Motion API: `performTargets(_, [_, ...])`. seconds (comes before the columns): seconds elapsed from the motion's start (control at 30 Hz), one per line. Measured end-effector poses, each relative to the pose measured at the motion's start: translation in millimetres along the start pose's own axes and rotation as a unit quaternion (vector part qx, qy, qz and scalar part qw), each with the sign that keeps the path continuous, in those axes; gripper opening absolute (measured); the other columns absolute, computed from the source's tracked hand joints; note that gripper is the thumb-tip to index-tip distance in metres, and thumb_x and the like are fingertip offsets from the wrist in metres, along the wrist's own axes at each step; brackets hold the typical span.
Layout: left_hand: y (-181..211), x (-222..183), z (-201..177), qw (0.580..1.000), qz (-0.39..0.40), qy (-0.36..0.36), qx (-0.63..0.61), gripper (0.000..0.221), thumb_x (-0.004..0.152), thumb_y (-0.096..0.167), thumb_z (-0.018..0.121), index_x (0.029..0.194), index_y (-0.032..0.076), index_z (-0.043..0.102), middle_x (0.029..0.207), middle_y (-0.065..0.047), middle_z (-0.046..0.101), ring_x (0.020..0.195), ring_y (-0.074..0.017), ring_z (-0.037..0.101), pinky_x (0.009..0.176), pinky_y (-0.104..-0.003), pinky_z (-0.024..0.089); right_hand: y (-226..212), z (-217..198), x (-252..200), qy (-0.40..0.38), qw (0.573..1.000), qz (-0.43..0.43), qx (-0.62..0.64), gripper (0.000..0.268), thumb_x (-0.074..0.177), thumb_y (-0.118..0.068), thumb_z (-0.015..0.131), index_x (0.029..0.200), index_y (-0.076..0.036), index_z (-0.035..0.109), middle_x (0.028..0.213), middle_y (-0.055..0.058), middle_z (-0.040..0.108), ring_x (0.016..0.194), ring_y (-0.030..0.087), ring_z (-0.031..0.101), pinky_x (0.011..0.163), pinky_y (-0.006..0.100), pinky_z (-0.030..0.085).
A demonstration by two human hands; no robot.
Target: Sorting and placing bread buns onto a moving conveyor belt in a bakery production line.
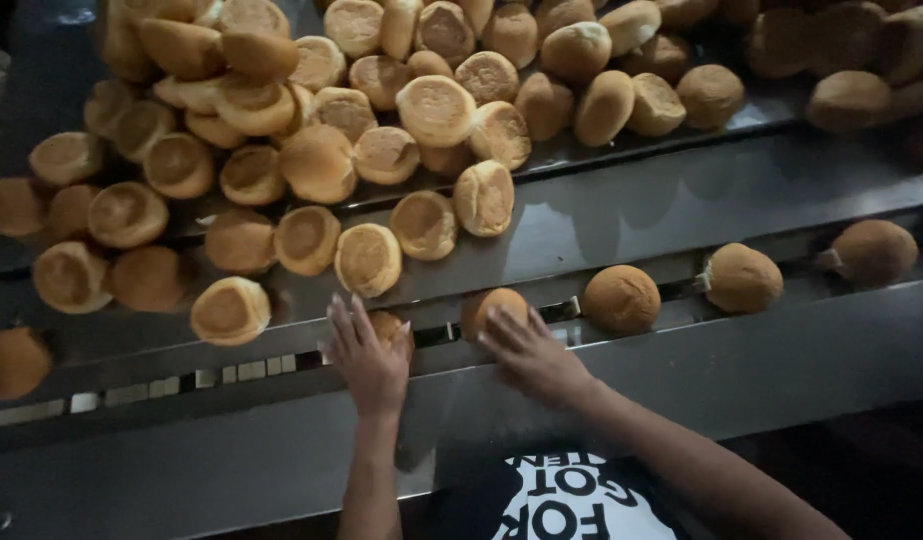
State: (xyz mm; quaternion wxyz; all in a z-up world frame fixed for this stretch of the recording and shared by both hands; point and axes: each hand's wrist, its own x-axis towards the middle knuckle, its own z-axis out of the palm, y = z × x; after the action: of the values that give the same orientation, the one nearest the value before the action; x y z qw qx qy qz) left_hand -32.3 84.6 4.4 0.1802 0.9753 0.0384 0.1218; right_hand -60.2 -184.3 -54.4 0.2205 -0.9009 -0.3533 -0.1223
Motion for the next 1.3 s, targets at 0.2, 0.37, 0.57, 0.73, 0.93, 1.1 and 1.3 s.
performTargets(0.2, [22.5,97.7,28.3,0.991,0.124,-0.013,0.050,0.096,0.082,0.041,0.081,0.160,0.009,0.036,0.166,-0.024,0.027,0.149,-0.0498,0.028,0.109,-0.076,0.027,-6.1,-5.5,-14.0,-0.166,0.977,0.135,0.001,0.057,0.105,-0.053,0.043,0.150,-0.019,0.052,0.157,0.022,0.042,0.149,0.042,0.031,0.110,0.071,0.029])
performTargets(0.37, [43.2,129.4,70.0,0.976,0.091,-0.139,0.141,0.079,0.082,0.057,0.073,0.149,0.021,0.051,0.162,-0.010,0.036,0.153,-0.0416,0.023,0.103,-0.085,0.020,13.9,-19.0,-20.2,-0.196,0.966,0.163,-0.043,0.054,0.102,-0.050,0.050,0.147,-0.020,0.056,0.156,0.019,0.047,0.148,0.039,0.037,0.107,0.069,0.035])
performTargets(0.57, [55.1,105.3,90.4,0.978,0.120,-0.105,0.133,0.069,0.081,0.061,0.072,0.140,0.027,0.061,0.138,-0.001,0.062,0.142,-0.0344,0.045,0.108,-0.078,0.024,29.4,-62.5,22.6,-0.057,0.960,0.275,-0.010,0.055,0.095,-0.041,0.062,0.144,-0.018,0.057,0.143,0.017,0.059,0.137,0.037,0.050,0.107,0.063,0.038])
performTargets(0.73, [61.6,84.6,60.2,0.988,0.089,-0.101,-0.074,0.043,0.091,0.049,0.066,0.122,0.019,0.070,0.121,-0.002,0.072,0.136,-0.0314,0.055,0.114,-0.075,0.019,89.5,-30.9,80.3,0.136,0.959,0.223,-0.114,0.081,0.088,-0.031,0.075,0.156,-0.001,0.041,0.146,0.034,0.049,0.137,0.049,0.048,0.110,0.061,0.040])
performTargets(0.93, [22.7,67.5,11.4,0.911,-0.120,-0.077,-0.388,0.049,0.100,0.052,0.057,0.126,0.011,0.070,0.119,-0.015,0.072,0.118,-0.0403,0.065,0.101,-0.061,0.045,111.6,10.9,69.4,0.080,0.947,0.299,-0.082,0.084,0.081,-0.026,0.076,0.155,-0.003,0.045,0.142,0.029,0.055,0.133,0.048,0.053,0.095,0.060,0.051])
performTargets(1.1, [5.6,55.0,0.0,0.759,-0.273,0.050,-0.588,0.052,0.101,0.030,0.070,0.142,0.003,0.054,0.146,-0.020,0.053,0.134,-0.0390,0.054,0.111,-0.058,0.044,4.7,-14.4,20.6,-0.038,0.983,0.177,-0.006,0.078,0.094,-0.045,0.064,0.159,-0.012,0.037,0.166,0.018,0.032,0.153,0.037,0.028,0.118,0.060,0.025])
performTargets(1.3, [-17.7,34.4,13.4,0.647,-0.306,0.076,-0.695,0.041,0.099,0.037,0.071,0.135,0.019,0.062,0.138,0.001,0.064,0.131,-0.0185,0.060,0.112,-0.042,0.048,34.2,-22.4,30.8,-0.267,0.941,0.208,-0.004,0.080,0.100,-0.065,0.038,0.159,-0.010,0.035,0.170,0.012,0.023,0.159,0.028,0.013,0.124,0.060,0.006])
